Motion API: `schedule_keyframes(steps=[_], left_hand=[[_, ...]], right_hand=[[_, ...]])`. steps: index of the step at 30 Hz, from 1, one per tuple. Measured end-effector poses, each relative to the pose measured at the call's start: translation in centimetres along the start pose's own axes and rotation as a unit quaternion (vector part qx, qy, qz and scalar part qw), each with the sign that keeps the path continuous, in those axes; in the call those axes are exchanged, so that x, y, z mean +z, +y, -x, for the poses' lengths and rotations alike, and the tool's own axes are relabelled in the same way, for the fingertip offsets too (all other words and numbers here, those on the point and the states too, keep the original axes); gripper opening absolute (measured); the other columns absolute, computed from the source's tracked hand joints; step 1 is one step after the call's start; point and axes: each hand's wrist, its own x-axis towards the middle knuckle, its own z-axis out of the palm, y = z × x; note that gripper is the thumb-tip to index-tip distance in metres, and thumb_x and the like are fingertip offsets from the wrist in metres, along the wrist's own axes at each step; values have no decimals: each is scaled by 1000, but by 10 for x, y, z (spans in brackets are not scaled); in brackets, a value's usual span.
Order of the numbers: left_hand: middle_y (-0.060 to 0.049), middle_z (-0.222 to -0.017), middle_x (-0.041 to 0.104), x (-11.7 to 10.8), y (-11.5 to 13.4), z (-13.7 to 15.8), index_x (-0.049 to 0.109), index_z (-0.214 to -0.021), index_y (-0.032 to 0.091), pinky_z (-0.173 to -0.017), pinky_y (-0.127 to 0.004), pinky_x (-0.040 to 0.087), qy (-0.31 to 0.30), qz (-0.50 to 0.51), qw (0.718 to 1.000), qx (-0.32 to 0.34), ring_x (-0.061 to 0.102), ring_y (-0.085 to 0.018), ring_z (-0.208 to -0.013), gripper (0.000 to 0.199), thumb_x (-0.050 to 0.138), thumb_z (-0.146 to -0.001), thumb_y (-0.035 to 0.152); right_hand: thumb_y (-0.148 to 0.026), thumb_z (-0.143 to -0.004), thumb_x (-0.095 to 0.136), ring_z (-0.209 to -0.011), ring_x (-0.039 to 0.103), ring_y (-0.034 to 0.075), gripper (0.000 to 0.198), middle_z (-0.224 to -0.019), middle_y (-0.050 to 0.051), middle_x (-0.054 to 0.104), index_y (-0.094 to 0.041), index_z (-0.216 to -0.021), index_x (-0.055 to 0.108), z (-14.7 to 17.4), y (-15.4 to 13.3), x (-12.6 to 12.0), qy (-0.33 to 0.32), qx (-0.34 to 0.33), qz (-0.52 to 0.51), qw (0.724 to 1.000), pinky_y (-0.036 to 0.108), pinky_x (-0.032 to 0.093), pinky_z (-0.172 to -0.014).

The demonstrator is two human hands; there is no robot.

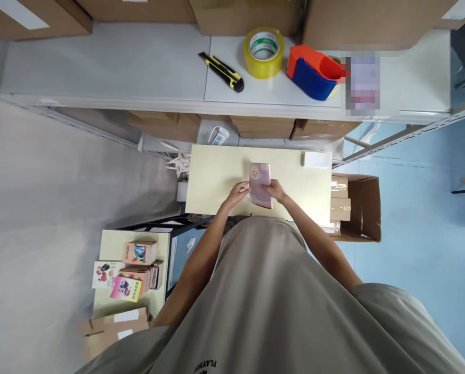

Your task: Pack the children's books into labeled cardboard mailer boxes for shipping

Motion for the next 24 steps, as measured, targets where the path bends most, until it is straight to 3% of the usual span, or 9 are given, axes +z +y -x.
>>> schedule_keyframes(steps=[3,5,7,9,12,15,18,24], left_hand=[[-22,-180,63,-41,27,1,78,-147,20,-132,-43,58,91,83,992,-2,65,-31,-167,46,74,-109,45],[-20,-185,59,-68,52,7,70,-162,23,-131,-43,59,117,167,979,26,63,-33,-169,66,77,-108,60],[-19,-172,71,-89,81,17,68,-166,25,-125,-49,64,69,232,967,80,67,-39,-164,87,77,-102,83],[-20,-149,84,-98,111,30,79,-151,22,-118,-55,68,16,276,953,124,71,-46,-157,101,74,-91,104],[-18,-122,89,-94,150,43,87,-125,19,-109,-55,71,-20,319,936,148,80,-46,-141,96,89,-78,102],[-12,-106,90,-83,172,48,87,-112,18,-101,-45,70,17,310,940,144,86,-35,-118,77,105,-74,84],[-7,-99,88,-77,177,50,87,-107,19,-95,-40,68,55,290,945,144,84,-28,-105,69,104,-77,79],[-6,-100,87,-76,170,55,87,-104,22,-96,-38,66,88,278,943,159,80,-26,-103,60,100,-83,76]], right_hand=[[-49,-74,108,-112,86,34,42,-101,6,92,-21,-97,88,15,-45,-38,-93,-91,-44,991,50,70,-109],[-58,-70,111,-122,86,39,57,-115,10,94,-22,-109,91,33,-76,-64,-171,-164,-100,966,58,70,-116],[-63,-73,111,-133,84,43,64,-127,13,93,-23,-119,91,56,-105,-85,-187,-211,-139,949,62,68,-121],[-64,-74,111,-139,82,45,67,-132,14,92,-23,-123,90,77,-127,-100,-175,-241,-154,942,63,67,-124],[-61,-73,113,-140,82,46,69,-130,13,92,-23,-125,89,94,-147,-108,-154,-258,-146,942,64,66,-125],[-63,-72,114,-137,83,45,71,-126,13,93,-22,-124,88,95,-151,-106,-143,-256,-136,946,65,66,-124],[-66,-72,112,-136,83,44,69,-127,14,93,-22,-120,89,89,-146,-100,-136,-250,-139,949,64,67,-124],[-68,-72,110,-136,82,44,73,-134,17,91,-21,-124,87,73,-131,-96,-122,-241,-134,953,62,69,-121]])
